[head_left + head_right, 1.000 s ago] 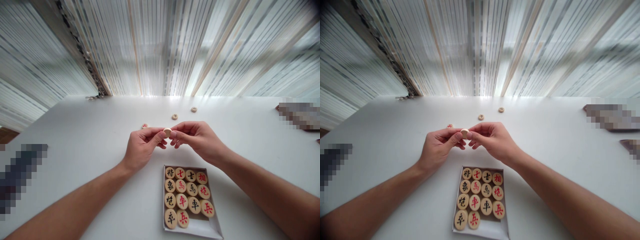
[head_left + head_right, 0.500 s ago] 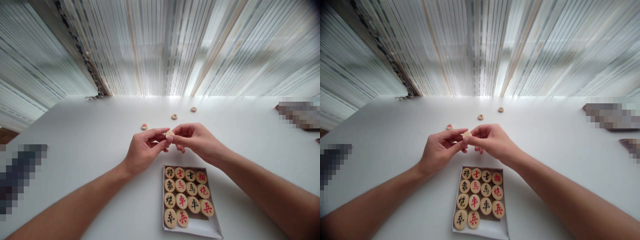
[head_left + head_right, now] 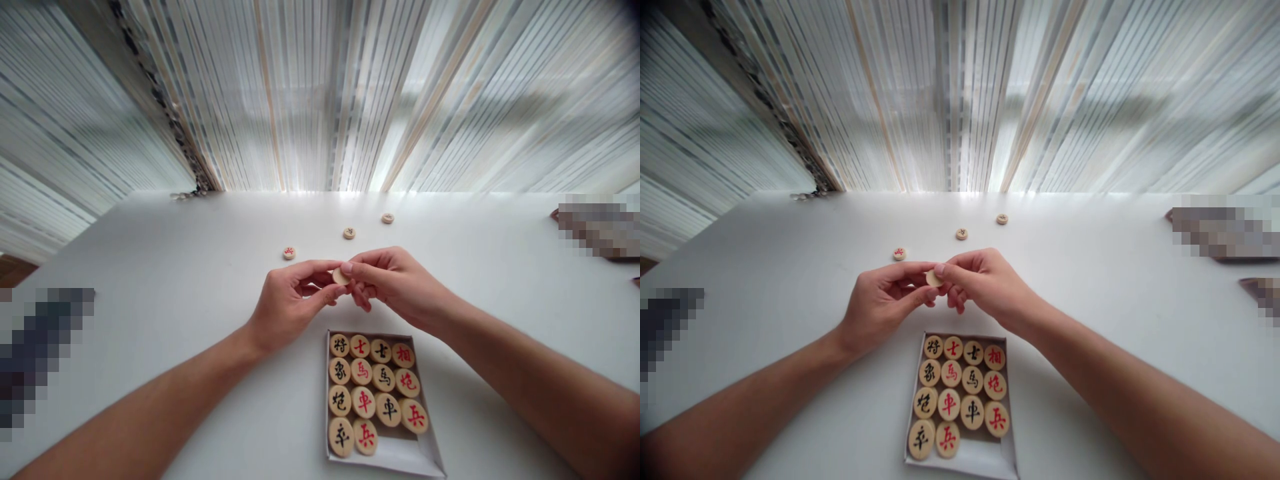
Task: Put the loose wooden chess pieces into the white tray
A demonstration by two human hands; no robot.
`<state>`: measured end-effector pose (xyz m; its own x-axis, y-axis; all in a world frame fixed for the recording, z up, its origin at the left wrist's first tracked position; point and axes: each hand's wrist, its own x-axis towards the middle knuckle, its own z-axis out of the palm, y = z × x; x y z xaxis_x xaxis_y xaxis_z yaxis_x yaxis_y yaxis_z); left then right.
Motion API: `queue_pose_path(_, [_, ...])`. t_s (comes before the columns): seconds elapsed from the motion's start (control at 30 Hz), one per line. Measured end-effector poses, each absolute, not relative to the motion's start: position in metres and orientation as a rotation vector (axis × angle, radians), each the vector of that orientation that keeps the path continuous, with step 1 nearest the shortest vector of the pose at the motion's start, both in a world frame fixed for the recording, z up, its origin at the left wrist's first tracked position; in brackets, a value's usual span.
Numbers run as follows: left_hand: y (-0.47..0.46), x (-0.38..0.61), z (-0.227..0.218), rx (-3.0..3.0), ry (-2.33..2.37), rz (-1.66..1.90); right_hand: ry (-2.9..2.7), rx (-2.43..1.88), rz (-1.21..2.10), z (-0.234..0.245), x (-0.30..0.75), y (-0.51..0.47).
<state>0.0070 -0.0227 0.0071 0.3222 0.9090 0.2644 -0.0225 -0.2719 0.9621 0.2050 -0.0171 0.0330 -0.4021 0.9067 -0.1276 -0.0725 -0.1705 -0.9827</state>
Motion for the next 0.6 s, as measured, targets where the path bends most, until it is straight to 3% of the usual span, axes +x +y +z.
queue_pose_path(0.6, [-0.0238, 0.0068, 0.0062, 1.526, 0.826, 1.149, -1.325, -1.033, 1.678, 0.0328, 0.2050, -0.0168])
